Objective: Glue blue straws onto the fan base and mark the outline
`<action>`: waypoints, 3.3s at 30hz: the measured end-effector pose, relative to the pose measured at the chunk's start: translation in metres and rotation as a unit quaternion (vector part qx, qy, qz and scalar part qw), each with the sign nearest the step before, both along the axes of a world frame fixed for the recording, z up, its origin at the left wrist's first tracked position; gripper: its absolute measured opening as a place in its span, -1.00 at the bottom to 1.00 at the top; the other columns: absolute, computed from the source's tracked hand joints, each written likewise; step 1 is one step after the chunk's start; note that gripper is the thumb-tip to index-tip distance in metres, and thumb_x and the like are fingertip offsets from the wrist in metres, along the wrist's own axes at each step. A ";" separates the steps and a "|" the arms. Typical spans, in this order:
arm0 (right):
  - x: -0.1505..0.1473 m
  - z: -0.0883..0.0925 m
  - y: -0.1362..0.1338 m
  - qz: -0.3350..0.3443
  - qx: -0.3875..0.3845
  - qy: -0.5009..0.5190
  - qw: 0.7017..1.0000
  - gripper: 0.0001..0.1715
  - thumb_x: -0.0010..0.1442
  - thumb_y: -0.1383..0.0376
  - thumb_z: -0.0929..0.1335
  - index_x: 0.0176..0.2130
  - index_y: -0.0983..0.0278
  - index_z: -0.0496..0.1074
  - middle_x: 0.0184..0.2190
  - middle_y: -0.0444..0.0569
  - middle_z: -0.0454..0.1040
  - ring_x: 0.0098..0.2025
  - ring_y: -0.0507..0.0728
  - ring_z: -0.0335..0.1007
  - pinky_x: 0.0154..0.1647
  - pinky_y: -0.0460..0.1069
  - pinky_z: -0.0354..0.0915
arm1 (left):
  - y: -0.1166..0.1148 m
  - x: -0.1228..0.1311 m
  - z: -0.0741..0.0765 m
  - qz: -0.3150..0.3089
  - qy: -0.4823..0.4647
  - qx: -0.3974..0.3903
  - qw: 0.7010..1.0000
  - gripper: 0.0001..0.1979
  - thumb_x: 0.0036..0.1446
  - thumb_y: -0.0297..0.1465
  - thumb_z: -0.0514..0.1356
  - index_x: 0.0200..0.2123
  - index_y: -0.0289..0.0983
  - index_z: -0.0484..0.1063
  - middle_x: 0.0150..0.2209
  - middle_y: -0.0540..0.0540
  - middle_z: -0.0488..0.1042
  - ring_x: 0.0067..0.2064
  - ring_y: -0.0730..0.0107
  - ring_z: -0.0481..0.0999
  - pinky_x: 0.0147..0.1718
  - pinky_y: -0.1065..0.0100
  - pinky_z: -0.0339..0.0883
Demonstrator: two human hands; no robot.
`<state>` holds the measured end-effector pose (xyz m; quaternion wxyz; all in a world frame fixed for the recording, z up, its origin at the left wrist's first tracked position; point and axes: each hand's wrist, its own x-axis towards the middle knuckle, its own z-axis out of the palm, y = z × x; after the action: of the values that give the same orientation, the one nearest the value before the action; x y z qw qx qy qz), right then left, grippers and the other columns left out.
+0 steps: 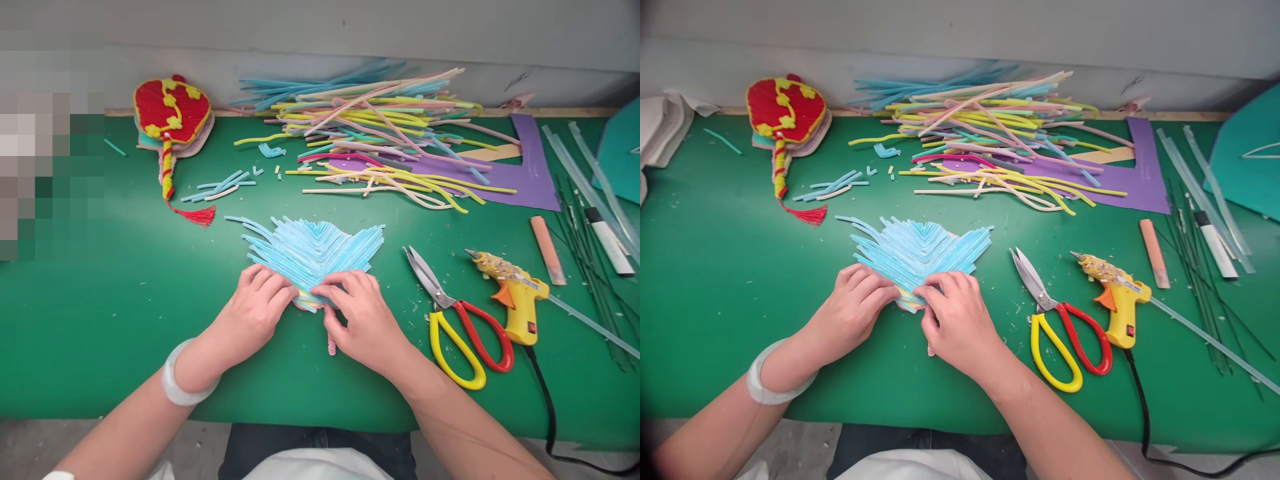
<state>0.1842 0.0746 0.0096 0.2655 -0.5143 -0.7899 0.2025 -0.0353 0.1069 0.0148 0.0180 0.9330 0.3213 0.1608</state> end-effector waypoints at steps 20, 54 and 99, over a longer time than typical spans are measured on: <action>0.000 0.000 0.000 -0.001 -0.002 -0.005 1.000 -0.65 0.16 0.48 0.34 -0.07 0.25 0.51 -0.10 0.01 0.51 -0.03 0.21 0.35 0.01 0.15 0.21 | -0.001 -0.003 0.000 -0.013 0.000 -0.011 1.000 -0.74 0.19 -0.72 0.02 -0.18 -0.30 0.34 -0.27 -0.14 0.45 -0.18 0.21 0.33 -0.05 0.08 0.26; -0.005 -0.001 0.001 -0.029 -0.019 -0.013 0.999 -0.69 0.19 0.47 0.33 -0.10 0.20 0.48 -0.12 -0.02 0.48 -0.04 0.18 0.34 0.00 0.12 0.19 | -0.004 0.011 0.000 0.003 -0.008 -0.018 1.000 -0.84 0.27 -0.62 0.05 -0.20 -0.33 0.39 -0.34 -0.12 0.41 -0.27 0.24 0.25 -0.13 0.15 0.21; 0.000 0.002 0.001 -0.004 -0.027 0.012 1.000 -0.66 0.20 0.49 0.27 -0.10 0.21 0.50 -0.10 0.00 0.50 -0.03 0.19 0.34 0.03 0.14 0.20 | 0.004 0.014 -0.002 -0.020 -0.039 0.064 0.997 -0.88 0.31 -0.52 0.12 -0.25 -0.21 0.41 -0.33 -0.03 0.51 -0.23 0.35 0.41 0.07 0.10 0.21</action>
<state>0.1846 0.0757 0.0113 0.2613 -0.5219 -0.7791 0.2289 -0.0209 0.1109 0.0126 -0.0259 0.9314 0.2911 0.2171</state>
